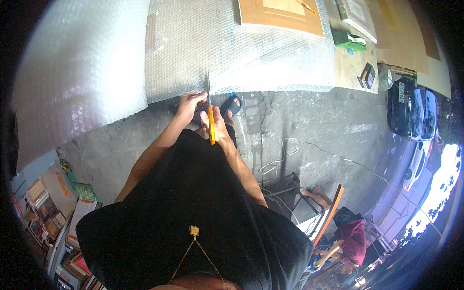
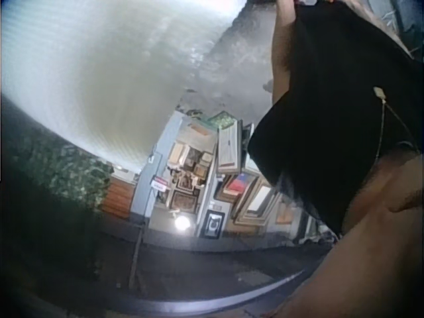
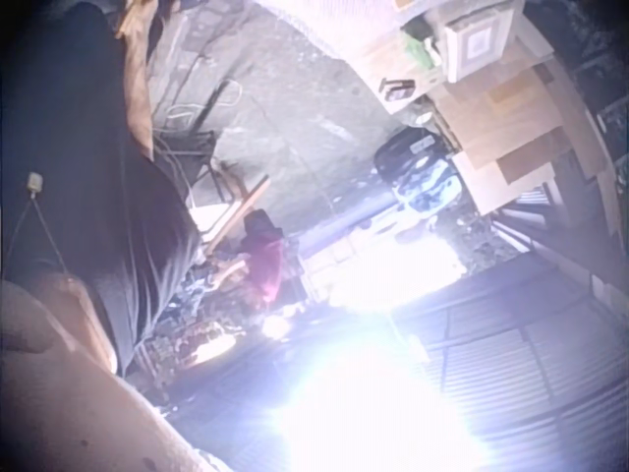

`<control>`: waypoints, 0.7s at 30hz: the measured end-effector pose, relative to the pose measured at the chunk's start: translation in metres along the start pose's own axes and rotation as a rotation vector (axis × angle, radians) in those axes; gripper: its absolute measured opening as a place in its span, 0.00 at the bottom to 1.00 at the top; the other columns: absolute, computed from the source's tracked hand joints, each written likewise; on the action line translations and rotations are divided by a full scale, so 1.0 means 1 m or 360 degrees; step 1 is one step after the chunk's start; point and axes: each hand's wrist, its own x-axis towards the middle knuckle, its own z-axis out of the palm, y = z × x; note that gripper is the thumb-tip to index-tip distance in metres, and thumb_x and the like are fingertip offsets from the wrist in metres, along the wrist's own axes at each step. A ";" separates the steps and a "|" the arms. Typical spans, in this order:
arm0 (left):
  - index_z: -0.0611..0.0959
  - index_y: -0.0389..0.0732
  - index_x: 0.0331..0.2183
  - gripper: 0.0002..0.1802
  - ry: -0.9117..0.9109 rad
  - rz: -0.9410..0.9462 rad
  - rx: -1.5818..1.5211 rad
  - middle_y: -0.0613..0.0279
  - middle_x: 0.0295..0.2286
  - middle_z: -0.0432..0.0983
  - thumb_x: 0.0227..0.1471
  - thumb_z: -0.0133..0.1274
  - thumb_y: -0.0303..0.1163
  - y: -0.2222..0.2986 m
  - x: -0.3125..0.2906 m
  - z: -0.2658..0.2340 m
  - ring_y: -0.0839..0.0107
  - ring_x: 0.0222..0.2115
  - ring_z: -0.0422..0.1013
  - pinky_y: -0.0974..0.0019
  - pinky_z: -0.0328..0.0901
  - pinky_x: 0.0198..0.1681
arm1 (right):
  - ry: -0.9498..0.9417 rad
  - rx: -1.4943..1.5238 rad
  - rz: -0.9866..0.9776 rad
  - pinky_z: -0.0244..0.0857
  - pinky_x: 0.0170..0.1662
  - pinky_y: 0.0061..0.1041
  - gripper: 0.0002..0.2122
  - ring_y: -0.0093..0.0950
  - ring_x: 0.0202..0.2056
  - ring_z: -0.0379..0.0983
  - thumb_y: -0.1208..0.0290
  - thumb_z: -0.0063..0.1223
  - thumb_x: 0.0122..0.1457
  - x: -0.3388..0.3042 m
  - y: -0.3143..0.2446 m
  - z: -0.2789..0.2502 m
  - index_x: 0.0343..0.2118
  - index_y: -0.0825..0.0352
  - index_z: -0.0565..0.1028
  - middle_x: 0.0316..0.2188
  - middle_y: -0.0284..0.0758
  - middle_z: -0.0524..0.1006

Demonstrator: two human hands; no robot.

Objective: The person wraps framed artwork with bubble wrap in a workshop. They cut bubble wrap with scissors, fold it around the frame, and secure it with tape. The wrapped frame is placed aside, and the process is repeated for a second frame.

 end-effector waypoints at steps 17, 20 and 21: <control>0.75 0.31 0.45 0.19 -0.0322 -0.0133 -0.0303 0.56 0.35 0.75 0.50 0.48 0.27 0.008 -0.001 -0.012 0.69 0.29 0.71 0.69 0.62 0.24 | 0.0029 -0.0242 -0.0081 0.55 0.12 0.17 0.21 0.16 0.12 0.59 0.44 0.46 0.59 0.037 -0.038 0.015 0.34 0.61 0.63 0.16 0.25 0.62; 0.74 0.31 0.47 0.21 -0.0447 -0.0254 -0.0511 0.57 0.32 0.76 0.50 0.45 0.28 0.022 -0.001 0.001 0.71 0.23 0.72 0.69 0.66 0.18 | 0.0022 -0.0258 0.0065 0.56 0.13 0.18 0.22 0.16 0.12 0.60 0.43 0.45 0.59 0.031 -0.056 0.017 0.36 0.61 0.63 0.16 0.25 0.63; 0.73 0.30 0.47 0.22 -0.0494 -0.0311 -0.0602 0.57 0.32 0.76 0.49 0.45 0.28 0.028 -0.001 0.006 0.70 0.24 0.72 0.68 0.68 0.21 | 0.0018 -0.0231 0.0075 0.56 0.13 0.18 0.23 0.17 0.12 0.60 0.44 0.46 0.59 0.030 -0.057 0.016 0.38 0.64 0.64 0.16 0.26 0.63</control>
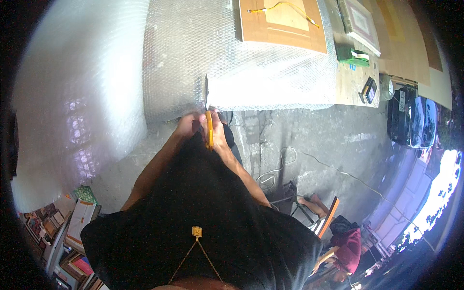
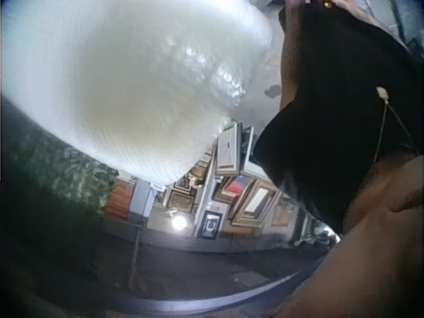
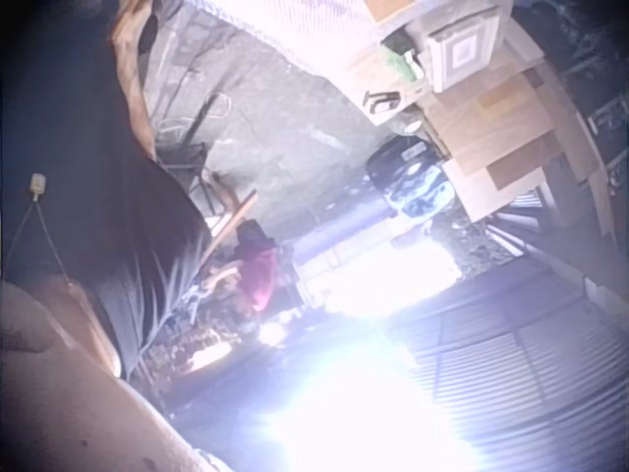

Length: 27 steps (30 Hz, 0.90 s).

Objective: The person wraps framed artwork with bubble wrap in a workshop. They cut bubble wrap with scissors, fold it around the frame, and secure it with tape. The wrapped frame is placed aside, and the process is repeated for a second frame.

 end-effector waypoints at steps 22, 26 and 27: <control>0.80 0.31 0.33 0.13 0.0164 -0.0075 -0.0485 0.49 0.42 0.75 0.40 0.56 0.24 -0.002 -0.011 0.004 0.65 0.44 0.71 0.69 0.63 0.40 | -0.0030 -0.0210 -0.0063 0.57 0.10 0.22 0.43 0.20 0.09 0.61 0.30 0.43 0.51 0.165 -0.162 0.003 0.47 0.78 0.64 0.11 0.27 0.62; 0.80 0.31 0.33 0.13 0.0320 -0.0012 -0.0390 0.50 0.42 0.75 0.40 0.56 0.25 0.011 0.001 -0.007 0.65 0.44 0.71 0.69 0.63 0.39 | -0.0017 -0.0192 -0.0126 0.57 0.11 0.23 0.43 0.21 0.09 0.61 0.28 0.46 0.47 0.252 -0.218 0.008 0.41 0.77 0.67 0.10 0.28 0.61; 0.80 0.31 0.33 0.13 0.0373 0.0023 -0.0356 0.50 0.42 0.75 0.41 0.56 0.25 0.019 0.003 -0.007 0.65 0.44 0.71 0.69 0.64 0.39 | -0.0012 -0.0188 -0.0178 0.57 0.11 0.24 0.42 0.22 0.09 0.61 0.28 0.46 0.47 0.278 -0.232 0.011 0.37 0.76 0.68 0.10 0.29 0.61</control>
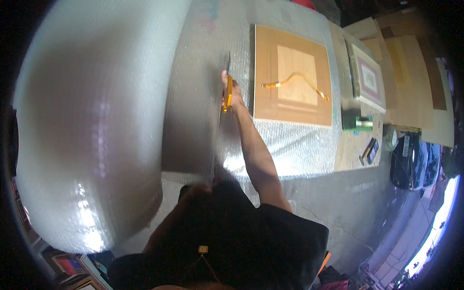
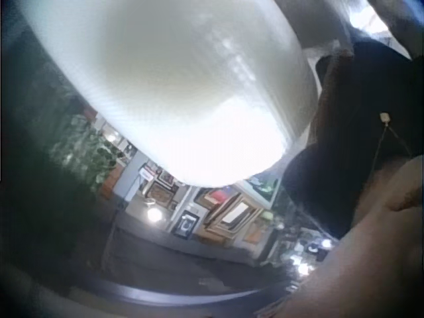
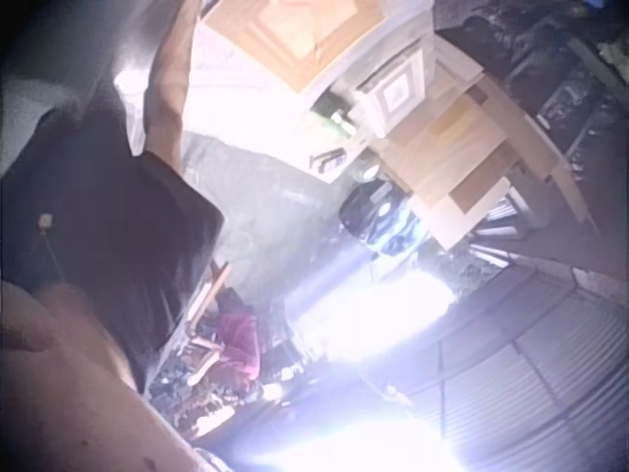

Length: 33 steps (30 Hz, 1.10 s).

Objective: The person wraps framed artwork with bubble wrap in a workshop. They cut bubble wrap with scissors, fold it around the frame, and secure it with tape. The wrapped frame is placed aside, and the process is repeated for a second frame.

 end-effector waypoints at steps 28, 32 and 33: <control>0.81 0.33 0.36 0.14 0.1029 0.0570 0.0499 0.53 0.40 0.77 0.46 0.56 0.30 0.175 0.093 0.012 0.66 0.40 0.73 0.68 0.65 0.35 | -0.0158 0.0576 -0.1270 0.61 0.16 0.21 0.20 0.24 0.14 0.67 0.50 0.56 0.54 0.434 -0.363 -0.005 0.29 0.66 0.73 0.16 0.33 0.71; 0.81 0.33 0.36 0.14 0.1174 0.0600 0.0519 0.53 0.40 0.77 0.47 0.56 0.30 0.166 0.082 0.007 0.66 0.39 0.73 0.68 0.65 0.35 | -0.0090 0.0397 -0.1445 0.57 0.14 0.19 0.20 0.19 0.12 0.64 0.51 0.58 0.54 0.350 -0.329 -0.026 0.31 0.68 0.73 0.14 0.30 0.68; 0.81 0.33 0.36 0.14 0.1189 0.0618 0.0540 0.53 0.40 0.77 0.47 0.56 0.31 0.166 0.082 0.005 0.66 0.39 0.73 0.68 0.65 0.35 | 0.0035 0.0268 -0.1473 0.56 0.14 0.18 0.21 0.18 0.11 0.63 0.51 0.59 0.54 0.320 -0.311 -0.050 0.32 0.69 0.73 0.13 0.30 0.67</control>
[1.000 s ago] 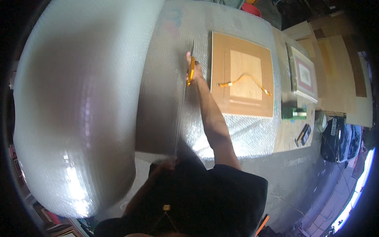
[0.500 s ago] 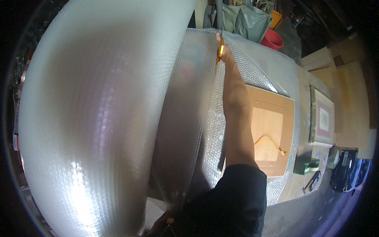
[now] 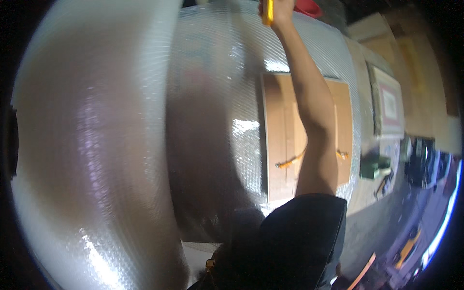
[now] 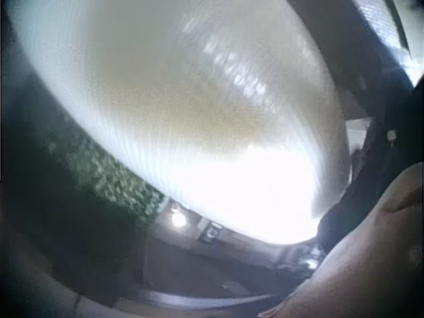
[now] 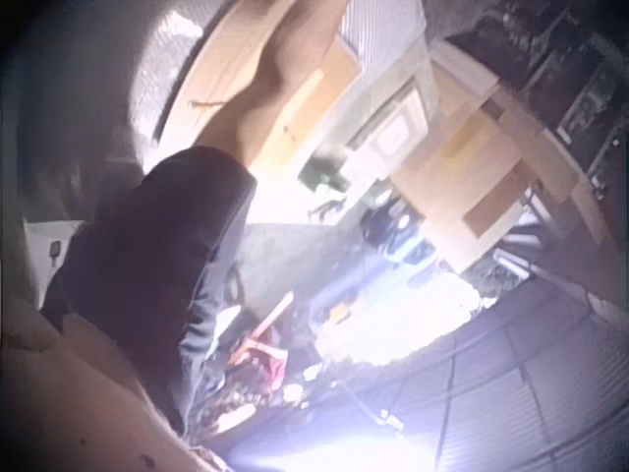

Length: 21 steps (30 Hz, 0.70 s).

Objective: The person wraps framed artwork with bubble wrap in a workshop. They cut bubble wrap with scissors, fold it around the frame, and secure it with tape. The wrapped frame is placed aside, and the process is repeated for a second frame.

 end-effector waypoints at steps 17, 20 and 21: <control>0.81 0.34 0.38 0.15 -0.0876 0.0345 0.1717 0.55 0.38 0.78 0.50 0.56 0.33 -0.027 -0.157 -0.042 0.67 0.37 0.74 0.67 0.65 0.33 | 0.0767 -0.2578 0.1192 0.64 0.50 0.44 0.27 0.53 0.46 0.70 0.50 0.40 0.58 -0.384 -0.077 -0.486 0.42 0.74 0.73 0.39 0.57 0.75; 0.81 0.35 0.40 0.17 -0.0917 0.0340 0.1247 0.59 0.36 0.77 0.53 0.55 0.37 -0.040 -0.157 0.010 0.69 0.33 0.73 0.67 0.66 0.32 | 0.0654 -0.2659 0.1165 0.68 0.46 0.43 0.29 0.50 0.42 0.74 0.44 0.38 0.58 -0.390 -0.116 -0.415 0.31 0.71 0.80 0.34 0.56 0.77; 0.80 0.36 0.42 0.18 -0.0934 0.0325 0.0944 0.62 0.33 0.77 0.55 0.53 0.40 -0.043 -0.147 0.037 0.72 0.30 0.72 0.67 0.66 0.31 | 0.0654 -0.2790 0.1073 0.68 0.45 0.43 0.30 0.50 0.40 0.75 0.42 0.40 0.57 -0.414 -0.110 -0.426 0.32 0.71 0.80 0.33 0.56 0.77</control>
